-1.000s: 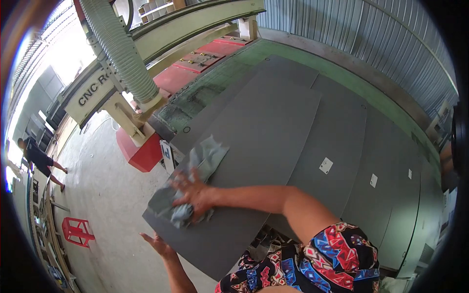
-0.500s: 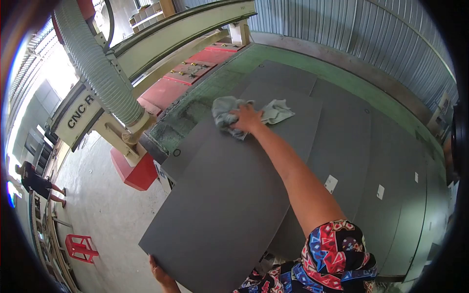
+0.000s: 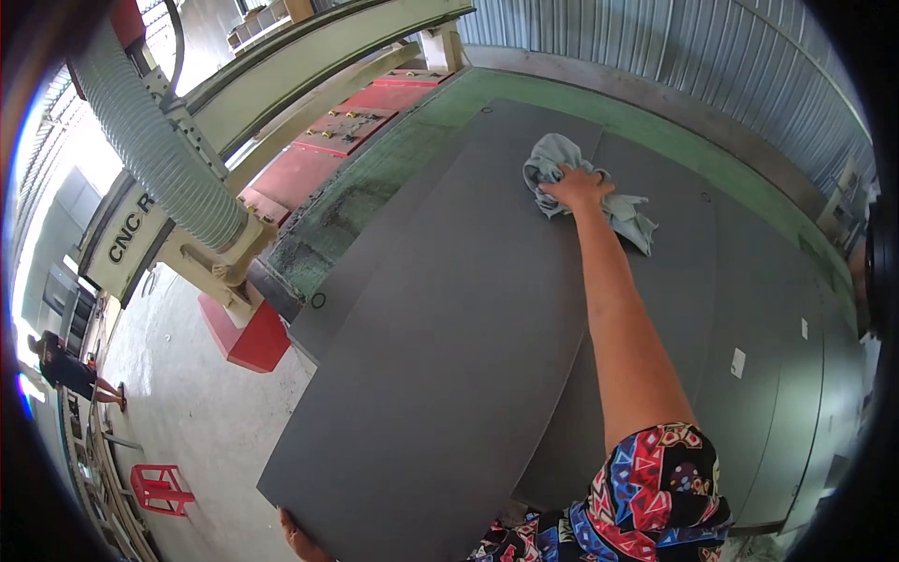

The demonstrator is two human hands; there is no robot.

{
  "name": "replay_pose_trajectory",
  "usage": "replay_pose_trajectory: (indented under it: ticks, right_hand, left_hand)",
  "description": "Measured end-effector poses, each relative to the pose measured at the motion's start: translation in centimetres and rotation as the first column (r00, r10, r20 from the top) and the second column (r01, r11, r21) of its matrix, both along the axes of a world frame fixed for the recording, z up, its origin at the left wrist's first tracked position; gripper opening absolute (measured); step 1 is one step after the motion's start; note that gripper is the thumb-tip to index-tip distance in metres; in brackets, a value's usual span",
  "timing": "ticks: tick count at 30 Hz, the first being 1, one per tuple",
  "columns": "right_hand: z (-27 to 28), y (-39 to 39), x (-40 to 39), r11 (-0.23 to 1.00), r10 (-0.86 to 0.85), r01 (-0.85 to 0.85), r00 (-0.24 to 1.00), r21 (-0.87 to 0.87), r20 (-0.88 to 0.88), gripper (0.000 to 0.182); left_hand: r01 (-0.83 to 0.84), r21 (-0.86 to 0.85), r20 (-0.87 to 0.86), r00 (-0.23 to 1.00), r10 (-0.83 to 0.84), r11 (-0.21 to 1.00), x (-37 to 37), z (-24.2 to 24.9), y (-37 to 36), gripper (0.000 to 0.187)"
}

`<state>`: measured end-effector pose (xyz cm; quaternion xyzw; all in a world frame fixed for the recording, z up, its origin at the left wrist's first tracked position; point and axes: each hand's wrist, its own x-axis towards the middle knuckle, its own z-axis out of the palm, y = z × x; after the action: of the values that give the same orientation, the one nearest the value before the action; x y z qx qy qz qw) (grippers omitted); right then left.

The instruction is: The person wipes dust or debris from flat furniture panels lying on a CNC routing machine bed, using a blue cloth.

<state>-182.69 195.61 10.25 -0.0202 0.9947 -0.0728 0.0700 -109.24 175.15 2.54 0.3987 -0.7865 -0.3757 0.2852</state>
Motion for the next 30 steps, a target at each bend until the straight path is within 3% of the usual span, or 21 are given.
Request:
replay_pose_trajectory:
  ticks: [3,4,6,11,17,19,21,23,27,30]
  right_hand:
    - [-0.6,2.6,1.2,0.997,-0.041,0.039,0.999,-0.073,-0.025,0.077]
    - [-1.4,3.4,1.5,0.996,-0.016,0.010,0.998,-0.088,-0.063,0.075]
    - [-2.9,4.5,2.8,0.992,0.036,-0.051,0.990,-0.112,-0.138,0.073]
    - [-2.7,5.3,10.3,0.957,0.219,-0.249,0.957,-0.148,-0.191,0.067]
    - [-3.2,-0.5,20.5,0.818,0.499,-0.552,0.821,-0.164,-0.276,0.070]
    - [-4.5,-3.6,24.4,0.699,0.606,-0.689,0.713,-0.192,-0.352,0.069]
    - [-3.8,-6.6,29.4,0.550,0.742,-0.800,0.599,-0.237,-0.301,0.069]
    - [-4.6,-9.1,34.7,0.374,0.814,-0.894,0.445,-0.248,-0.375,0.068]
    - [-2.6,-10.1,45.6,0.087,0.965,-0.963,0.144,-0.254,-0.220,0.073]
    - [-1.9,-7.7,50.8,-0.118,0.983,-0.949,-0.069,-0.294,-0.173,0.075]
  left_hand:
    - [-0.048,0.123,-0.195,0.978,0.071,0.991,-0.2,-0.7,0.3,0.057]
    - [-0.026,0.403,-0.381,0.904,0.194,0.915,-1.2,-0.1,0.3,0.049]
    - [0.204,0.798,-0.544,0.647,0.534,0.566,-2.9,0.8,0.0,0.040]
    - [0.372,0.578,-0.751,0.591,0.295,0.727,-2.2,-1.4,-0.5,0.039]
    - [0.456,0.703,-0.704,0.550,0.448,0.546,-3.6,-0.5,-0.9,0.041]
    - [0.473,0.690,-0.719,0.534,0.445,0.547,-3.7,-1.0,-1.1,0.043]
    - [0.446,0.677,-0.726,0.532,0.434,0.585,-3.8,-1.3,-1.2,0.046]
    - [0.521,0.666,-0.746,0.477,0.465,0.533,-3.7,-1.4,-1.3,0.050]
    - [0.588,0.688,-0.705,0.405,0.582,0.425,-4.2,-0.5,-0.9,0.057]
    - [0.701,0.358,-0.921,0.374,0.110,0.617,-4.0,-0.7,-0.4,0.059]
